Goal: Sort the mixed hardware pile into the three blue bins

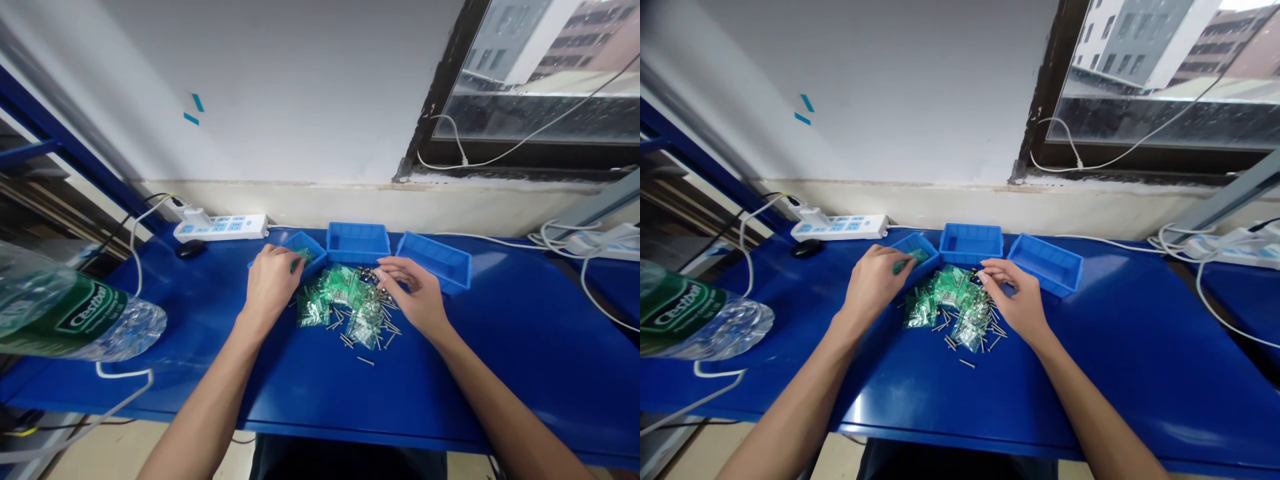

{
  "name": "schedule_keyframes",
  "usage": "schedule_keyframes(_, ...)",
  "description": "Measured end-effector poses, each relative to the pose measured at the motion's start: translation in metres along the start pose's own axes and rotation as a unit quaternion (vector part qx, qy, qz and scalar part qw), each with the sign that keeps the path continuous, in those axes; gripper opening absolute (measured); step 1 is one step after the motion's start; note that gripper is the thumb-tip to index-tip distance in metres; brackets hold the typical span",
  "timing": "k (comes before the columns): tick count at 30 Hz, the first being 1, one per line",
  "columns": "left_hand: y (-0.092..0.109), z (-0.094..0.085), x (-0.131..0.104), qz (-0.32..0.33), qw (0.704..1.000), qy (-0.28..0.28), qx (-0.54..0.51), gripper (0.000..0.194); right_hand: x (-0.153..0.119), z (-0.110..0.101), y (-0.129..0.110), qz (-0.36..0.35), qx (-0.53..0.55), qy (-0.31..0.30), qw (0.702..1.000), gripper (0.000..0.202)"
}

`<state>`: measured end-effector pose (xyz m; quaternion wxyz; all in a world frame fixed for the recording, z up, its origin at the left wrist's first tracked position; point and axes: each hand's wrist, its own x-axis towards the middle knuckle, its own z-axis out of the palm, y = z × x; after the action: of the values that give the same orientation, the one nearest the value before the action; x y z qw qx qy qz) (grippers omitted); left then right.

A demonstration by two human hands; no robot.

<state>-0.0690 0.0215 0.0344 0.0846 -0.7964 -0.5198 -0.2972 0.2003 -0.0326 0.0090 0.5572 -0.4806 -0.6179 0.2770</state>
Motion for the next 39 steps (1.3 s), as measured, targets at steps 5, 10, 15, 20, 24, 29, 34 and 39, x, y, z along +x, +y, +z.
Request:
schedule_keyframes(5, 0.008, -0.003, 0.002, 0.028, 0.999, -0.018, 0.009, 0.026, 0.000, 0.000, -0.001, 0.014, 0.001, -0.010, 1.000, 0.017)
schedule_keyframes(10, 0.028, -0.014, 0.000, 0.220, 0.949, -0.190, -0.124, 0.029, -0.001, 0.000, -0.003, 0.026, -0.002, -0.013, 1.000, 0.017)
schedule_keyframes(15, 0.032, -0.015, -0.008, 0.230, 0.926, -0.266, -0.137, 0.060, 0.000, -0.002, -0.005, 0.017, 0.001, -0.010, 1.000, 0.017)
schedule_keyframes(20, 0.030, -0.007, -0.010, 0.218, 0.928, -0.273, -0.129, 0.068, 0.000, -0.002, -0.004, 0.014, 0.011, -0.013, 1.000, 0.018)
schedule_keyframes(24, 0.032, -0.003, -0.008, 0.223, 0.933, -0.257, -0.117, 0.061, -0.001, -0.003, -0.001, 0.006, 0.013, -0.020, 1.000, 0.019)
schedule_keyframes(29, 0.035, 0.000, -0.004, 0.240, 0.934, -0.241, -0.106, 0.037, -0.001, -0.003, -0.001, 0.003, 0.012, -0.021, 1.000, 0.018)
schedule_keyframes(34, 0.037, 0.001, -0.003, 0.251, 0.941, -0.194, -0.118, 0.032, -0.001, -0.002, -0.001, 0.007, 0.012, -0.025, 1.000, 0.018)
schedule_keyframes(39, 0.042, 0.001, -0.008, 0.250, 0.935, -0.210, -0.135, 0.046, -0.002, -0.002, 0.002, 0.005, 0.016, -0.027, 0.999, 0.018)
